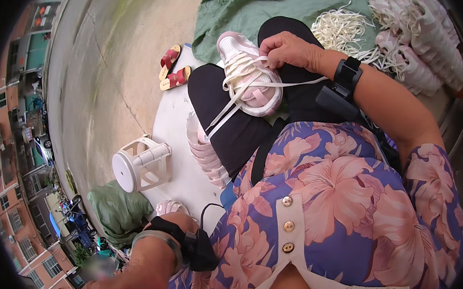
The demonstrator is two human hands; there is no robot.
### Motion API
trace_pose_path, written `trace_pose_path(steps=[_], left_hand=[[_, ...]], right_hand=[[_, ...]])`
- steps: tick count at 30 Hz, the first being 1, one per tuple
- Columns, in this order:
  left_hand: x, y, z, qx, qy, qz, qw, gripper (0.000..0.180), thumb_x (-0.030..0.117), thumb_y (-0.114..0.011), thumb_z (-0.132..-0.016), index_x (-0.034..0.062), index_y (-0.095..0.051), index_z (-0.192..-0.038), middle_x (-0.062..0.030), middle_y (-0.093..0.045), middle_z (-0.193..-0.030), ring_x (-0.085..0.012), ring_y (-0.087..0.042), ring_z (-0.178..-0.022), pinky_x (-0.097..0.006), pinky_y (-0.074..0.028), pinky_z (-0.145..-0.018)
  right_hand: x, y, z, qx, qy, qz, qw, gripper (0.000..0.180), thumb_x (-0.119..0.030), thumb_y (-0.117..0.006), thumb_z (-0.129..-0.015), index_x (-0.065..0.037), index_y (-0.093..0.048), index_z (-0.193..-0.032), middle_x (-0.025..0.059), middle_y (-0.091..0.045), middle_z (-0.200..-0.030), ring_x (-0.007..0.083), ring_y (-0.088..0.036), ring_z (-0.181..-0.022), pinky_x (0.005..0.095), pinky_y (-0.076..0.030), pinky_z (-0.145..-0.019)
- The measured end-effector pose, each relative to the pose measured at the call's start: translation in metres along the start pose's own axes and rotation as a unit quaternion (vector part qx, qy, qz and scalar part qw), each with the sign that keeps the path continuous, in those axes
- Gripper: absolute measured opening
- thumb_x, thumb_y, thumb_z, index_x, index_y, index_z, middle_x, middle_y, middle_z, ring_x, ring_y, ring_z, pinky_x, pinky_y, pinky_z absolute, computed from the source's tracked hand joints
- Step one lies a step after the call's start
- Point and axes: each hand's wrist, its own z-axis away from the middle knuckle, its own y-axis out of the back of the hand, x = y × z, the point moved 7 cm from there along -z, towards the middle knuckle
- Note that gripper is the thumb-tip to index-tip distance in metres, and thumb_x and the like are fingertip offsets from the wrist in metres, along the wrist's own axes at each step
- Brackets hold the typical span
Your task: Lacing and preparing a pair of pink and white sneakers.
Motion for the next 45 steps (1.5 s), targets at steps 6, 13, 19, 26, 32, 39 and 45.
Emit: trace_pose_path(steps=[6, 13, 19, 26, 32, 39, 45], left_hand=[[-0.01, 0.005, 0.006, 0.055, 0.058, 0.133, 0.988, 0.036, -0.001, -0.048, -0.084, -0.0029, -0.041, -0.12, -0.0104, -0.061, -0.093, -0.0192, -0.058, -0.092, -0.032, -0.055, -0.077], [-0.013, -0.004, 0.008, 0.07, 0.009, 0.169, 0.983, 0.028, -0.001, -0.048, -0.084, -0.0006, -0.047, -0.112, -0.0105, -0.061, -0.091, -0.0191, -0.06, -0.085, -0.032, -0.056, -0.075], [-0.023, 0.011, 0.039, -0.096, 0.272, 0.029, 0.957, 0.025, 0.014, -0.045, -0.09, 0.0014, -0.049, -0.111, -0.0106, -0.059, -0.087, -0.0179, -0.057, -0.069, -0.031, -0.049, -0.067], [-0.082, 0.139, 0.285, 0.027, 0.762, -0.322, 0.561, 0.017, 0.016, -0.059, -0.085, -0.0009, -0.061, -0.086, -0.0032, -0.058, -0.07, -0.0053, -0.05, -0.048, -0.017, -0.035, -0.04], [-0.091, 0.134, 0.332, 0.015, 0.853, -0.281, 0.44, 0.019, 0.017, -0.058, -0.083, -0.0018, -0.06, -0.081, -0.0031, -0.056, -0.062, -0.0058, -0.045, -0.038, -0.019, -0.032, -0.033], [-0.095, 0.142, 0.339, -0.061, 0.78, -0.364, 0.505, 0.02, 0.014, -0.057, -0.077, -0.0029, -0.058, -0.067, -0.0092, -0.056, -0.052, -0.0167, -0.054, -0.042, -0.029, -0.044, -0.042], [-0.105, 0.117, 0.294, -0.32, 0.534, -0.565, 0.54, 0.009, 0.009, -0.051, -0.081, 0.0014, -0.053, -0.077, -0.0179, -0.057, -0.065, -0.035, -0.056, -0.059, -0.041, -0.046, -0.056]], right_hand=[[0.0, 0.011, 0.009, 0.038, -0.032, -0.001, 0.999, 0.016, -0.014, -0.059, -0.073, -0.005, -0.062, -0.085, -0.0014, -0.059, -0.074, 0.0053, -0.054, -0.065, 0.0183, -0.042, -0.059], [-0.001, 0.01, 0.008, 0.033, -0.05, 0.024, 0.998, 0.018, -0.018, -0.06, -0.076, -0.007, -0.06, -0.089, -0.0023, -0.058, -0.079, 0.0048, -0.055, -0.069, 0.018, -0.042, -0.061], [-0.003, 0.007, 0.005, 0.038, -0.038, 0.014, 0.998, 0.018, -0.02, -0.062, -0.077, -0.006, -0.061, -0.087, -0.0014, -0.059, -0.076, 0.005, -0.055, -0.065, 0.0185, -0.044, -0.059], [-0.006, 0.011, 0.007, 0.042, -0.032, -0.012, 0.999, 0.021, -0.02, -0.062, -0.077, -0.005, -0.06, -0.092, 0.0003, -0.06, -0.077, 0.006, -0.056, -0.066, 0.0185, -0.045, -0.059], [-0.006, 0.011, 0.009, 0.038, -0.031, 0.0, 0.999, 0.021, -0.019, -0.061, -0.078, -0.004, -0.059, -0.092, 0.0008, -0.059, -0.077, 0.0063, -0.056, -0.066, 0.0189, -0.045, -0.058], [-0.001, 0.009, 0.004, 0.013, -0.008, -0.006, 1.0, 0.025, -0.011, -0.058, -0.073, -0.001, -0.057, -0.096, 0.0007, -0.056, -0.077, 0.0069, -0.055, -0.066, 0.0193, -0.044, -0.058], [0.002, 0.01, 0.004, 0.014, -0.011, -0.005, 1.0, 0.03, -0.008, -0.057, -0.072, 0.0, -0.056, -0.1, 0.0022, -0.058, -0.081, 0.0073, -0.055, -0.068, 0.0188, -0.044, -0.058]])
